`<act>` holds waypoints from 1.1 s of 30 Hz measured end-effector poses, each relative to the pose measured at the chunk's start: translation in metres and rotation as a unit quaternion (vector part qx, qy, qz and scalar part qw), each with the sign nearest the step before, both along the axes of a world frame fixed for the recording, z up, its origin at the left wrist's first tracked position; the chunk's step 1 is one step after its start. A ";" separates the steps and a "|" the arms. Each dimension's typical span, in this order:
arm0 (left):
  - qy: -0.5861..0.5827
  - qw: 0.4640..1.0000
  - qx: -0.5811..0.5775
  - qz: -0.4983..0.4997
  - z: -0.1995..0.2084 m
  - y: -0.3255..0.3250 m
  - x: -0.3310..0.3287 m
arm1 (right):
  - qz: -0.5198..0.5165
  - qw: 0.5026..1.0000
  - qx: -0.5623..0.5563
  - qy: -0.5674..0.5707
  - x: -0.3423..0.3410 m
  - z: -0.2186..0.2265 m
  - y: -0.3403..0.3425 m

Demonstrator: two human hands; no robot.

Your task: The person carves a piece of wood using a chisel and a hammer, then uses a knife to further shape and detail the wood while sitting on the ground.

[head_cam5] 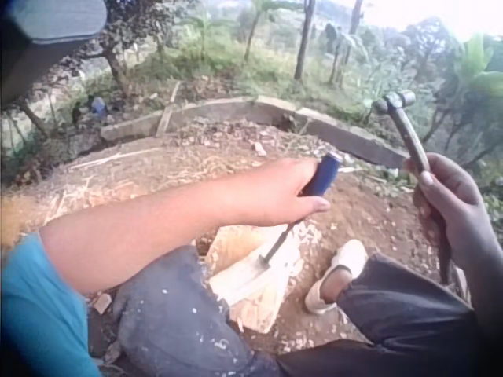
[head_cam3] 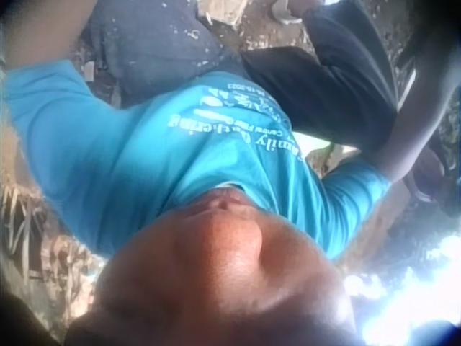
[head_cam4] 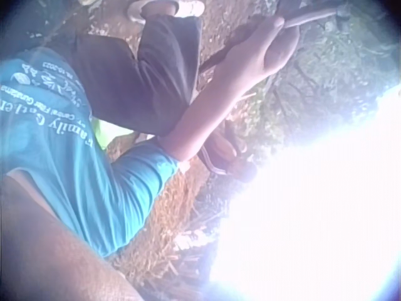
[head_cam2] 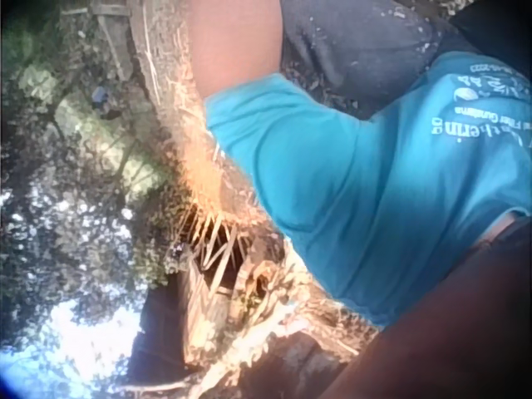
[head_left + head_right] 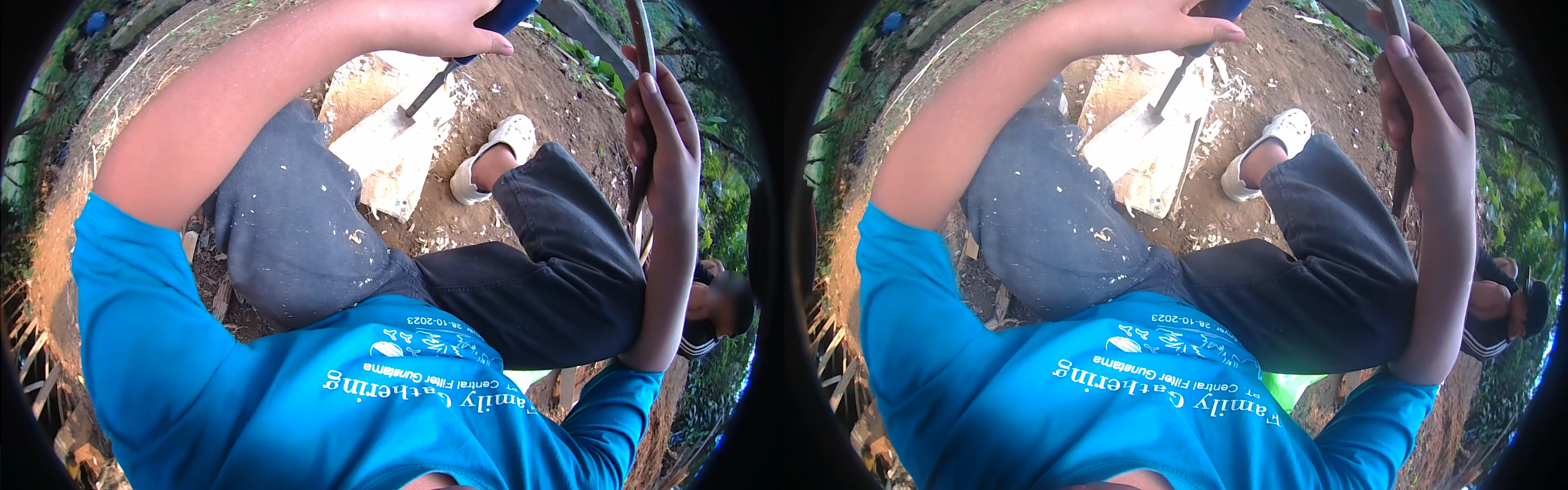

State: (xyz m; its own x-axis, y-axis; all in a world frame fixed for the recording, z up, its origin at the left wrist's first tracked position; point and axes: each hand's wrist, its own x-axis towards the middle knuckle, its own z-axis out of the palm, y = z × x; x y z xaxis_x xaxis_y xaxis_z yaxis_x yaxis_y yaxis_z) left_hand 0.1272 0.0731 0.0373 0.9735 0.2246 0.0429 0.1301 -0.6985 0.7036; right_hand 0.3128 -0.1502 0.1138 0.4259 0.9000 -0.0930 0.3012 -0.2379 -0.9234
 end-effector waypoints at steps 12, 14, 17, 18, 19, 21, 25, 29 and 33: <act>-0.027 0.998 -0.062 -0.017 -0.017 -0.003 -0.001 | -0.003 0.997 -0.022 -0.069 -0.008 -0.001 0.000; -0.005 0.996 -0.087 -0.025 -0.011 -0.006 0.001 | 0.009 0.995 -0.060 -0.079 -0.005 -0.007 -0.004; 0.002 0.994 -0.111 -0.013 -0.011 -0.004 0.002 | -0.022 0.998 -0.013 -0.052 -0.002 -0.006 -0.006; -0.006 0.993 -0.121 -0.008 -0.012 -0.003 0.001 | -0.028 0.999 0.016 -0.032 0.002 -0.004 -0.006; -0.005 0.994 -0.105 -0.017 -0.014 -0.003 0.004 | -0.031 0.998 0.019 -0.046 0.004 -0.003 -0.009; -0.005 0.997 -0.072 -0.033 -0.018 -0.004 0.011 | -0.015 0.994 -0.055 -0.094 0.013 -0.019 -0.017; 0.002 0.995 -0.091 -0.039 -0.022 -0.008 0.017 | -0.044 0.992 -0.049 -0.106 0.018 -0.018 -0.016; -0.005 0.992 -0.125 -0.018 -0.029 -0.006 0.022 | -0.013 0.991 -0.051 -0.123 0.022 -0.027 -0.017; -0.041 0.993 -0.112 -0.023 -0.031 -0.003 0.018 | -0.046 0.992 -0.048 -0.107 0.020 -0.024 -0.013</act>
